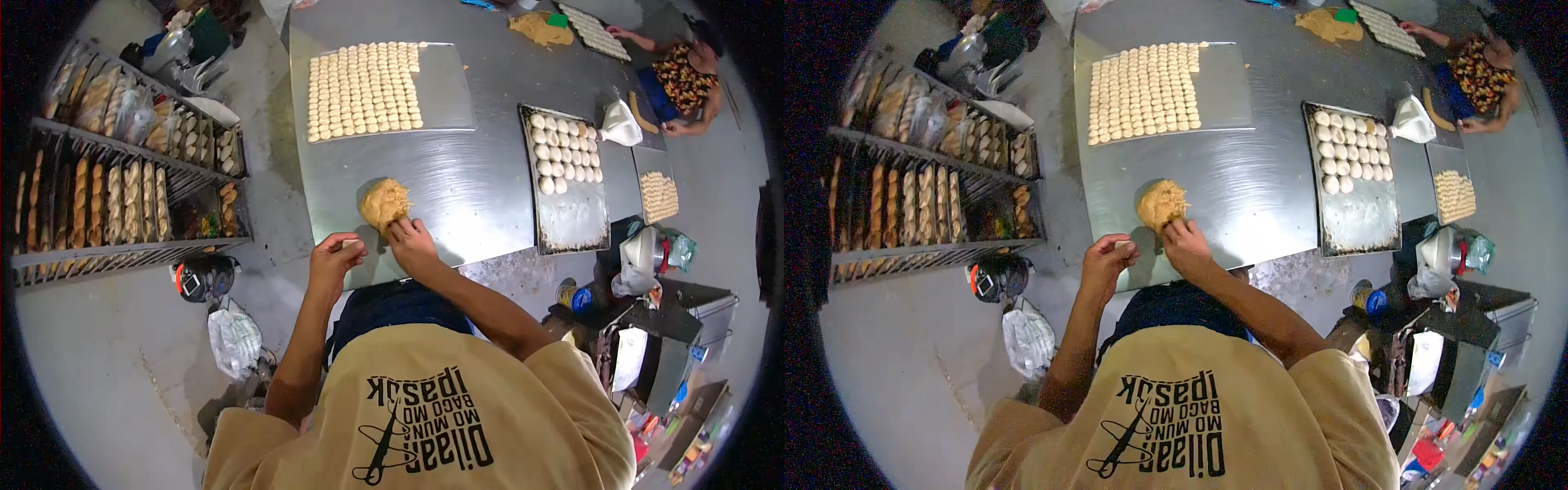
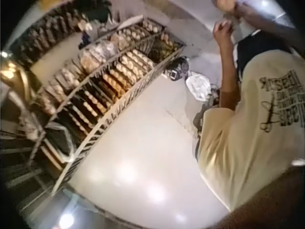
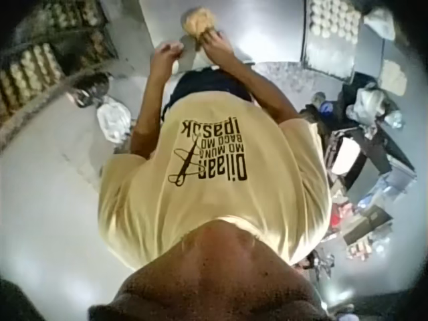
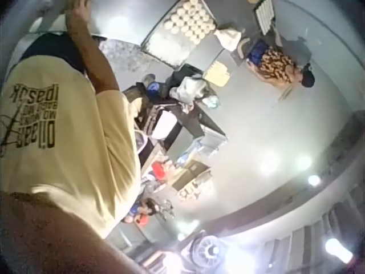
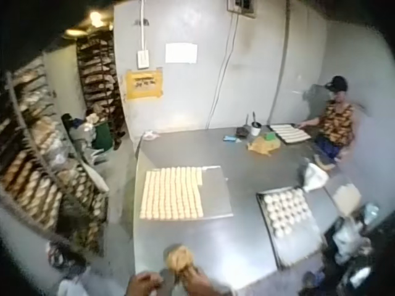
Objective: The person fills pieces of dough with filling and pinches them into balls by hand, placing the formed dough balls onto a baking tray.
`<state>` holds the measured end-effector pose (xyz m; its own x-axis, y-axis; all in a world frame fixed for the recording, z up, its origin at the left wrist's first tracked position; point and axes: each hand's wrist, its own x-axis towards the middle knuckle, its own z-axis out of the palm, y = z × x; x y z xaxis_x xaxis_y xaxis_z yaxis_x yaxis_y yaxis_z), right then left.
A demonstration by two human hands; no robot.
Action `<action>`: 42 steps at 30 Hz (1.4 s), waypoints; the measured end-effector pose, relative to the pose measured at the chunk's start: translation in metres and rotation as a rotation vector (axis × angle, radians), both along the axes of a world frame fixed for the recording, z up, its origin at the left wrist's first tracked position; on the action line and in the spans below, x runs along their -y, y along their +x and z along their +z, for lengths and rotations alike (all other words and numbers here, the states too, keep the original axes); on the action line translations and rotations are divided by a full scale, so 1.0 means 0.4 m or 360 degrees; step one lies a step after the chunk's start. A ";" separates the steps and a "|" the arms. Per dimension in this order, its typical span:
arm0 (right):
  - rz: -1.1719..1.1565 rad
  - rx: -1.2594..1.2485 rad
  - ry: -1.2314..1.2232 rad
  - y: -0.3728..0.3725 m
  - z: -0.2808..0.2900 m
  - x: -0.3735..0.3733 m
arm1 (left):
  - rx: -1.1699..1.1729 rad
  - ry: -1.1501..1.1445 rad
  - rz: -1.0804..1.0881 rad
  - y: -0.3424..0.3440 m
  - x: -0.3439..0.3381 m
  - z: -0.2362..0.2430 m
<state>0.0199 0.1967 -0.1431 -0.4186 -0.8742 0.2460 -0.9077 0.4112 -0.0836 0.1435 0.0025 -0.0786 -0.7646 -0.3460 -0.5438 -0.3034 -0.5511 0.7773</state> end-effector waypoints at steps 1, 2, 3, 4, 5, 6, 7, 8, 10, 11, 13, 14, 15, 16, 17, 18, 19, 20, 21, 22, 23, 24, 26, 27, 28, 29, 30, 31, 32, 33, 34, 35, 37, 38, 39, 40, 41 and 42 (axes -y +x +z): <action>0.0039 0.0002 0.0058 -0.001 -0.003 0.004 | -0.0008 0.0003 -0.0017 -0.004 -0.008 -0.006; 0.0019 -0.0008 0.0063 -0.007 -0.001 -0.002 | 0.0046 0.0007 -0.0043 -0.010 -0.015 -0.010; 0.0073 0.0116 0.0064 -0.013 0.002 -0.010 | 0.0098 0.0009 -0.0066 -0.015 -0.018 -0.012; 0.0129 0.0240 0.0063 -0.019 0.006 -0.019 | 0.0087 0.0012 -0.0083 -0.013 -0.022 -0.012; 0.0114 0.0435 -0.0144 -0.028 -0.005 -0.042 | 0.0067 0.0006 -0.0088 -0.004 -0.018 -0.015; 0.0105 0.0417 -0.0144 -0.034 -0.005 -0.064 | 0.0043 0.0003 -0.0090 -0.005 -0.018 -0.014; -0.0310 0.1019 -0.0338 -0.036 -0.006 -0.085 | 0.0100 -0.0039 -0.0094 -0.010 -0.012 -0.014; -0.0725 0.1624 -0.0524 -0.034 -0.010 -0.111 | 0.0094 -0.0035 -0.0090 -0.006 -0.008 -0.021; -0.1015 0.1921 -0.0882 -0.066 -0.037 -0.135 | 0.0058 -0.0047 -0.0088 0.009 0.002 -0.042; -0.1038 0.2056 -0.0933 -0.073 -0.048 -0.130 | 0.0053 -0.0047 -0.0097 0.010 0.001 -0.048; -0.1068 0.2185 -0.0996 -0.087 -0.067 -0.128 | 0.0127 -0.0001 -0.0083 0.021 -0.005 -0.057; -0.1152 0.2060 -0.0603 -0.086 -0.023 -0.096 | 0.0138 -0.0005 -0.0068 0.035 -0.001 -0.071; -0.1232 0.1904 -0.0223 -0.088 0.020 -0.082 | 0.0133 -0.0007 -0.0084 0.038 -0.003 -0.077; -0.1232 0.1905 -0.0227 -0.080 0.037 -0.083 | 0.0126 -0.0010 -0.0103 0.037 -0.004 -0.078; -0.1072 0.1465 -0.0295 -0.066 0.044 -0.088 | 0.0125 -0.0014 -0.0109 0.033 -0.003 -0.078; -0.0904 0.1027 -0.0354 -0.055 0.049 -0.089 | 0.0107 -0.0052 -0.0111 0.030 -0.001 -0.077; -0.0905 0.1028 -0.0357 -0.051 0.052 -0.083 | 0.0090 -0.0088 -0.0112 0.027 0.002 -0.077; -0.0718 0.0879 -0.0531 -0.047 0.043 -0.084 | 0.0091 -0.0089 -0.0115 0.025 0.003 -0.077; -0.0528 0.0726 -0.0699 -0.043 0.033 -0.084 | 0.0099 -0.0107 -0.0111 0.023 0.006 -0.077; -0.0530 0.0727 -0.0698 -0.035 0.023 -0.084 | 0.0107 -0.0124 -0.0107 0.020 0.007 -0.077; -0.0455 0.0772 -0.0690 -0.024 0.004 -0.081 | 0.0112 -0.0124 -0.0105 0.020 0.008 -0.078; -0.0389 0.0810 -0.0682 -0.018 -0.037 -0.090 | 0.0121 -0.0141 -0.0123 0.013 0.006 -0.074; -0.0339 0.0662 -0.0700 -0.018 -0.086 -0.091 | 0.0134 -0.0160 -0.0142 0.010 0.007 -0.076; -0.0233 0.0607 -0.0575 -0.020 -0.086 -0.091 | 0.0141 -0.0194 -0.0160 0.012 0.010 -0.083; -0.0130 0.0551 -0.0450 -0.022 -0.086 -0.090 | 0.0146 -0.0228 -0.0178 0.015 0.012 -0.088; -0.0131 0.0550 -0.0448 -0.034 -0.073 -0.085 | 0.0145 -0.0226 -0.0180 0.017 0.011 -0.093; -0.0077 0.0572 -0.0326 -0.051 -0.050 -0.082 | 0.0170 -0.0212 -0.0187 0.014 0.006 -0.093; -0.0020 0.0594 -0.0203 -0.062 -0.025 -0.079 | 0.0196 -0.0197 -0.0192 0.013 0.001 -0.092; -0.0033 0.0581 -0.0204 -0.072 -0.033 -0.087 | 0.0183 -0.0197 -0.0205 0.000 -0.004 -0.086; -0.0385 0.0713 -0.0449 -0.079 -0.042 -0.093 | 0.0163 -0.0204 -0.0210 -0.012 -0.009 -0.080; -0.0736 0.0840 -0.0697 -0.090 -0.052 -0.099 | 0.0145 -0.0211 -0.0213 -0.025 -0.013 -0.075; -0.1076 0.1469 -0.1015 -0.104 -0.060 -0.104 | 0.0141 -0.0212 -0.0208 -0.036 -0.011 -0.075; -0.1237 0.2048 -0.1147 -0.134 -0.056 -0.154 | 0.0054 -0.0208 -0.0176 -0.041 -0.013 -0.078; -0.1301 0.2403 -0.1459 -0.144 -0.055 -0.151 | 0.0057 -0.0208 -0.0176 -0.044 -0.017 -0.082; -0.1302 0.2406 -0.1458 -0.151 -0.052 -0.162 | 0.0097 -0.0157 -0.0160 -0.047 -0.022 -0.086; -0.1370 0.2589 -0.1367 -0.158 -0.046 -0.177 | 0.0136 -0.0107 -0.0143 -0.050 -0.028 -0.088; -0.1436 0.2768 -0.1273 -0.169 -0.037 -0.186 | 0.0134 -0.0109 -0.0144 -0.059 -0.036 -0.084; -0.1431 0.2768 -0.1275 -0.174 -0.032 -0.183 | 0.0170 -0.0096 -0.0148 -0.065 -0.045 -0.078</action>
